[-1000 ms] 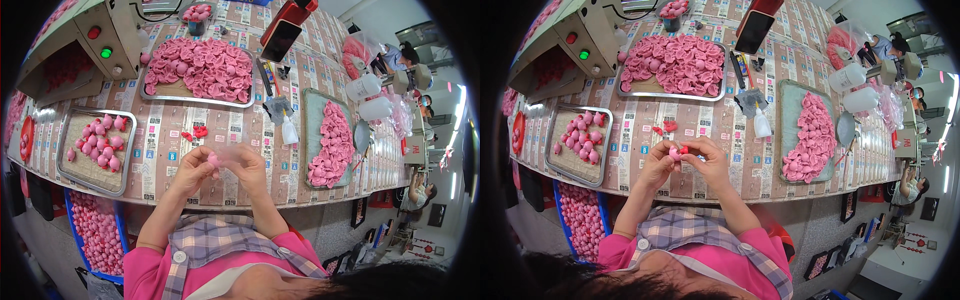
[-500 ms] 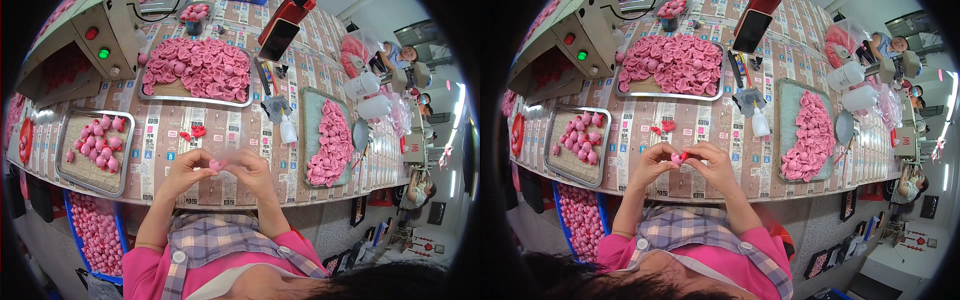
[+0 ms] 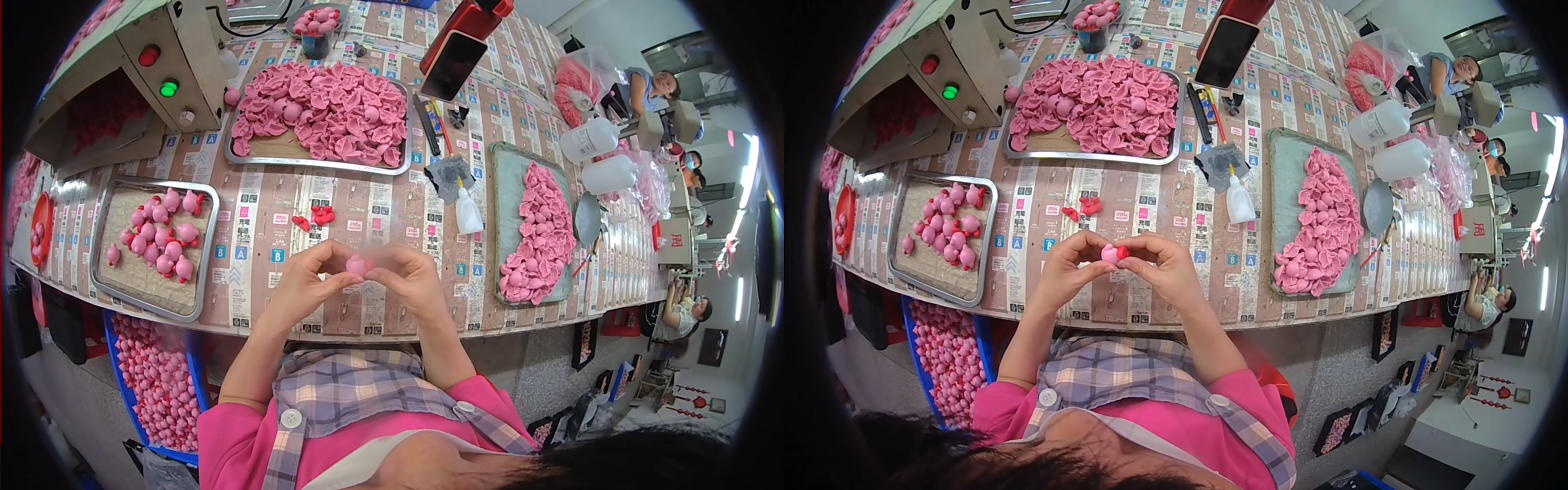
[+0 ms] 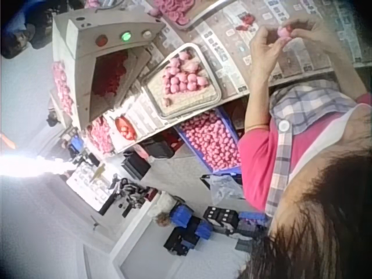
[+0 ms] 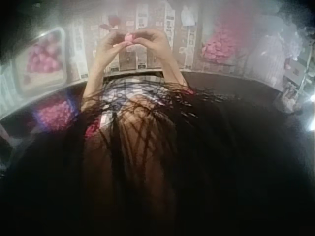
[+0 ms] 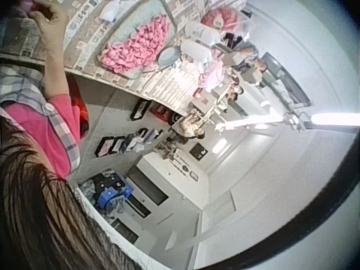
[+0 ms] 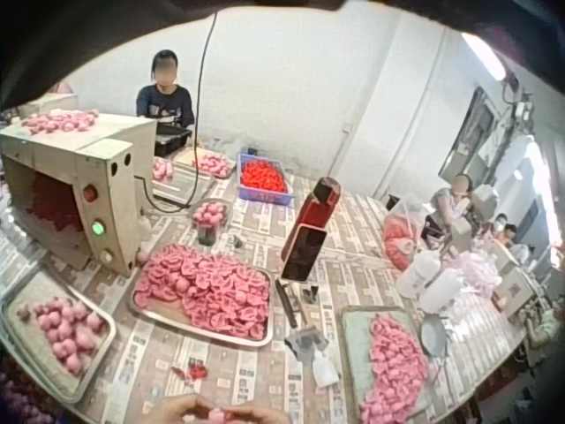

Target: Gluing and assembling small pink plastic or clay components at a factory workstation.

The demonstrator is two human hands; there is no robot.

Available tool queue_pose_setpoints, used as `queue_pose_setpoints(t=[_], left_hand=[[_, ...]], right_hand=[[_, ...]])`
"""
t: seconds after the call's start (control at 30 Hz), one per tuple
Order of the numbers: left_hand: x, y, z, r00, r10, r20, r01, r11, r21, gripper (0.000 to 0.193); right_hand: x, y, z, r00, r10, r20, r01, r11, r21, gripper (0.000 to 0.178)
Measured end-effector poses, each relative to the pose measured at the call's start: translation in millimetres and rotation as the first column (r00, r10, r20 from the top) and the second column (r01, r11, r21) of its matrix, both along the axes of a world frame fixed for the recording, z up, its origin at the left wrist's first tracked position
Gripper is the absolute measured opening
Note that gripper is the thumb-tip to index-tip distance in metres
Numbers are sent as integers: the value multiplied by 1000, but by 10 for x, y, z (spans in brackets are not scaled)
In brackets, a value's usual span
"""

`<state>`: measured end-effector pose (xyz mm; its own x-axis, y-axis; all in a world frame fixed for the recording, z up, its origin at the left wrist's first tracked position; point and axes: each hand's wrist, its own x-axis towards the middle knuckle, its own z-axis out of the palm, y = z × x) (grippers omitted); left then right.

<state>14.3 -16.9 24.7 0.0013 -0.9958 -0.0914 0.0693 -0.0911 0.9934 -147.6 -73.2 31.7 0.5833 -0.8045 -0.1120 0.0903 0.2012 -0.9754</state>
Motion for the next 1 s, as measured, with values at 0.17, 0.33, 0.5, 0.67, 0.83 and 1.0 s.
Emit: queue_pose_setpoints(t=[0.17,0.33,0.5,0.67,0.83,1.0], left_hand=[[-41,4,24,994,46,97,-40,997,-60,18],[-46,12,59,975,104,199,-85,991,-100,17],[-20,3,0,995,84,53,-84,996,0,19],[-80,-60,-14,976,181,-121,-192,978,-86,27],[-20,-44,18,986,169,2,-167,974,-154,30],[19,-68,133,894,298,334,-79,839,-538,20]], right_hand=[[-18,-40,-83,995,-25,-95,-2,962,-272,20],[39,22,-16,983,-75,-166,29,964,-266,18],[85,63,29,971,-132,-198,51,927,-371,17],[139,67,130,954,-208,-216,76,864,-498,18],[118,48,128,952,-242,-185,102,826,-554,21],[91,72,107,995,-93,-31,70,898,-434,29]])
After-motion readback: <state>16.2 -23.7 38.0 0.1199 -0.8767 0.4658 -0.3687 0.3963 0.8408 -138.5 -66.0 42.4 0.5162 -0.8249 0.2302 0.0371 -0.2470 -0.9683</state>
